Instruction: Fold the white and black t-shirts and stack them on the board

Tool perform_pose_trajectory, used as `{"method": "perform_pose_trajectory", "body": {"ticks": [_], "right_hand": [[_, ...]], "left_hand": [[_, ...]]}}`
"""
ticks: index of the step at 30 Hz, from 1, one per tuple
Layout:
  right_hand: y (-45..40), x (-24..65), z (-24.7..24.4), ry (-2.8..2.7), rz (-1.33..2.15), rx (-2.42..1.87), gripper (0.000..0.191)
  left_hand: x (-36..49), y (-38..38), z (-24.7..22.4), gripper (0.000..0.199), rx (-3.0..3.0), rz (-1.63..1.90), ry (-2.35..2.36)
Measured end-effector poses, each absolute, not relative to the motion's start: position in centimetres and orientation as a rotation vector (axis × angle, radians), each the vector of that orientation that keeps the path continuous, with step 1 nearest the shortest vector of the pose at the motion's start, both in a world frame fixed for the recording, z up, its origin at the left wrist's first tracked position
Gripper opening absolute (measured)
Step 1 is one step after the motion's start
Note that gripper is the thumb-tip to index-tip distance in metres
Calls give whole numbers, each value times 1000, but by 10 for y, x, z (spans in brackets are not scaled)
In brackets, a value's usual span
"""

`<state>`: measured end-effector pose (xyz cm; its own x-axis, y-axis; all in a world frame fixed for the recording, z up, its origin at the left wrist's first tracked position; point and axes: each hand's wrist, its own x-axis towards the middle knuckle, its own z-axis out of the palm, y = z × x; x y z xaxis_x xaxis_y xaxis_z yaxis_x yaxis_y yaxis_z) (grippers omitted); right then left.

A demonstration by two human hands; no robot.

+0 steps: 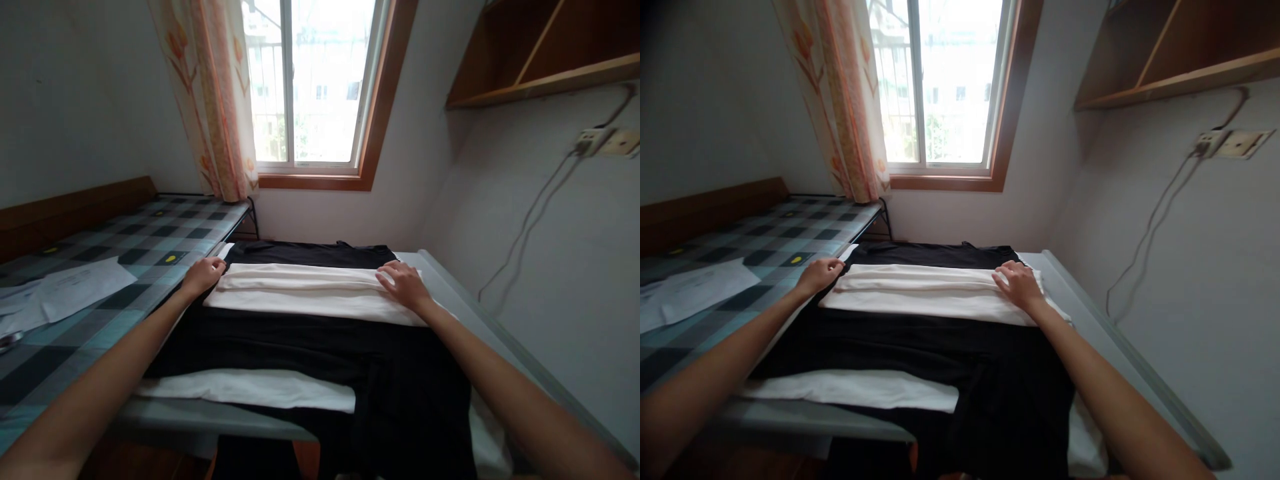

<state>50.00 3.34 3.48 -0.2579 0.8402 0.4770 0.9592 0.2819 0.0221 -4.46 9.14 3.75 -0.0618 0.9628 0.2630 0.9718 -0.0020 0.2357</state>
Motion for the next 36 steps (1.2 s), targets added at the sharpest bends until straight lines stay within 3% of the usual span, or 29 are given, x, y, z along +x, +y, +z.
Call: {"method": "perform_pose_trajectory", "body": {"ticks": [5,13,20,32,36], "right_hand": [[54,462,23,-2136,-254,-1694,34],[61,455,-4,-2059,-233,-1714,30],[60,454,-2,-2063,-215,-1742,33],[53,458,-5,-2169,-131,-2010,64],[52,455,-1,-2172,-85,-2078,65]], "left_hand": [[-39,127,26,29,-2140,-552,-2487],[-24,139,24,26,-1995,-793,-2477],[-25,146,28,32,-1882,-728,-2534],[-6,143,37,32,-1868,-588,-2589],[12,136,36,28,-1869,-626,-2322]]}}
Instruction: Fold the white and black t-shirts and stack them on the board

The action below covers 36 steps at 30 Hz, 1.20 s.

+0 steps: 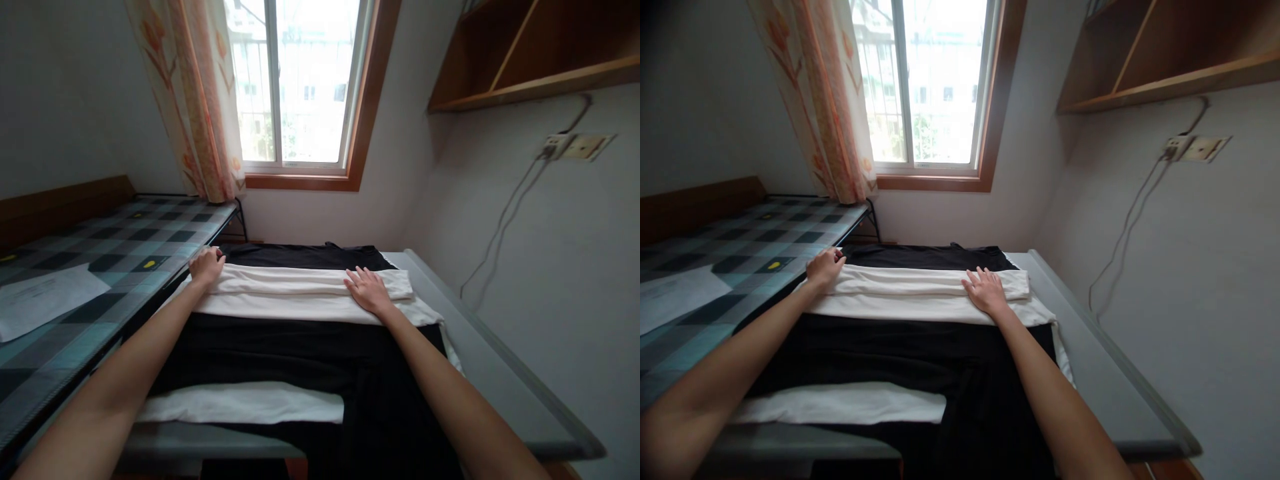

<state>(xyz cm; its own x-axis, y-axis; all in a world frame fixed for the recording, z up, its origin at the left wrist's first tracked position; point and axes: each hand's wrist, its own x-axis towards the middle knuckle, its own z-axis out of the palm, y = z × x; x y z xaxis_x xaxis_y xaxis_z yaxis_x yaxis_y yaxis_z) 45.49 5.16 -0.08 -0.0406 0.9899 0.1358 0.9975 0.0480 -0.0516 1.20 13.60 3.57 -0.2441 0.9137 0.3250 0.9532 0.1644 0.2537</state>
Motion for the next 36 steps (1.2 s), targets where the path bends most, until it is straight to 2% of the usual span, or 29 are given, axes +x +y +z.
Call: {"method": "perform_pose_trajectory", "body": {"ticks": [3,6,11,20,26,31,34,36], "right_hand": [[51,454,1,-2178,-65,-2085,66],[51,454,1,-2184,-42,-2066,67],[49,471,0,-2228,-35,-2033,70],[42,559,-7,-1914,14,-2284,70],[41,570,-20,-1782,-238,-2145,67],[40,572,-22,-1790,-405,-2011,60],[42,576,-24,-1805,-444,-1944,59],[44,579,-27,-1802,-453,-1901,59]], "left_hand": [[36,122,23,35,-2201,-640,-1893],[52,109,6,42,-2501,-474,-1659],[43,105,-5,53,-2462,-252,-1854],[3,115,0,61,-2261,-266,-2123],[-19,129,7,70,-2083,-314,-2352],[-19,138,16,56,-2052,-499,-2464],[-18,140,20,37,-2097,-732,-2428],[-19,139,22,35,-2091,-945,-2451]]}}
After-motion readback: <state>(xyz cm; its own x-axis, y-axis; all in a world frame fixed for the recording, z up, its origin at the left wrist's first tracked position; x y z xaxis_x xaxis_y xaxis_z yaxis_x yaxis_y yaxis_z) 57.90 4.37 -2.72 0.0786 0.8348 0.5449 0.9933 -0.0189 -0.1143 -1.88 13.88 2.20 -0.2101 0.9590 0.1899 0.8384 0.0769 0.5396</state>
